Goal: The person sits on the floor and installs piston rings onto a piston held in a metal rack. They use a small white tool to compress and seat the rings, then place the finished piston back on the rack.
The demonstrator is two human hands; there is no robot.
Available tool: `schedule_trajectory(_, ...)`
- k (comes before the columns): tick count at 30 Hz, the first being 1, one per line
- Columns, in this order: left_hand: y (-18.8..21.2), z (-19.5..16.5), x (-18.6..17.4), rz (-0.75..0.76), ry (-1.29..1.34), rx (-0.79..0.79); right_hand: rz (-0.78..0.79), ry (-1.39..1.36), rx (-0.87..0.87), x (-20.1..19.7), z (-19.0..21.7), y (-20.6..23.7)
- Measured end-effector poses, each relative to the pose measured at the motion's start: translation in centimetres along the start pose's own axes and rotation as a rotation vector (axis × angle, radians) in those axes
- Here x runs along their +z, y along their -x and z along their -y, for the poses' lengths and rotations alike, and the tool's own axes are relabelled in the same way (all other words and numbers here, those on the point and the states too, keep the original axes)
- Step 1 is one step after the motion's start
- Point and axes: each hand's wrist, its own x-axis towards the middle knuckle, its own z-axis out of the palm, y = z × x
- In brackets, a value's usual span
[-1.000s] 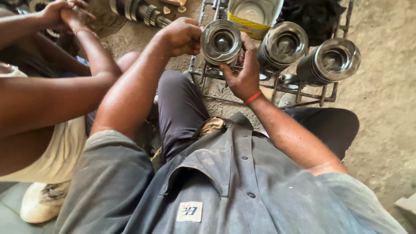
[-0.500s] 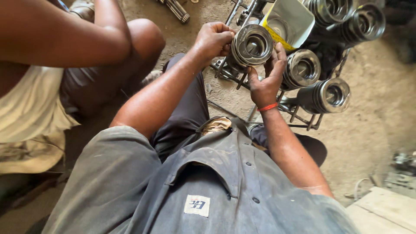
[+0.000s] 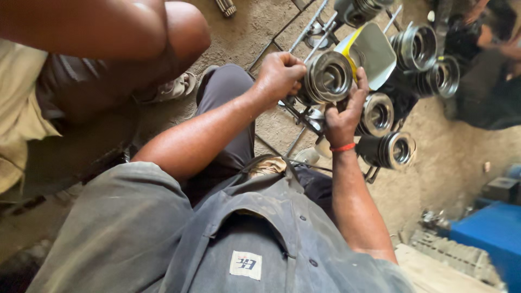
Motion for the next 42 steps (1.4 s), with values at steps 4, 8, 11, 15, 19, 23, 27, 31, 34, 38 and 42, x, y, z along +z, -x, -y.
schedule_trajectory(4, -0.4, -1.2, -1.6, 0.011, -0.065, 0.01, 0.05, 0.099, -0.024, 1.2, 0.5, -1.0)
schedule_trajectory(8, -3.1, -4.1, -2.6, 0.079, -0.381, -0.001, 0.016, 0.014, 0.067, 1.7, 0.7, -1.0)
schedule_trajectory(11, -6.0, -6.1, -1.7, 0.188, -0.509, -0.057, -0.057, 0.057, 0.074, 1.4, 0.1, -0.7)
schedule_trajectory(15, -8.3, -7.4, 0.0, 0.321, -0.661, -0.187, -0.107, 0.088, 0.068, 0.4, -0.5, 0.0)
schedule_trajectory(19, -8.6, -7.2, 1.1, 0.359, -0.674, -0.268, -0.089, 0.223, -0.021, 0.3, -0.5, 0.4)
schedule_trajectory(23, -9.0, -6.1, 1.9, 0.312, -0.667, -0.295, -0.1, 0.164, -0.006, 0.0, -0.2, 0.2)
schedule_trajectory(27, -10.4, -5.0, 3.3, 0.296, -0.628, -0.214, -0.114, 0.09, 0.028, -1.1, -0.1, 0.5)
schedule_trajectory(31, -12.3, -5.7, 5.4, 0.432, -0.755, -0.229, -0.221, 0.094, 0.052, -2.2, -0.6, 1.1)
schedule_trajectory(34, -12.8, -6.6, 7.1, 0.521, -0.964, -0.241, -0.288, 0.068, 0.086, -3.0, -1.1, 1.8)
schedule_trajectory(38, -12.6, -7.5, 8.6, 0.578, -1.255, -0.225, -0.315, 0.024, 0.038, -4.1, -1.7, 2.5)
schedule_trajectory(42, -12.4, -7.3, 9.3, 0.644, -1.105, -0.247, -0.343, 0.038, 0.024, -4.9, -2.2, 2.8)
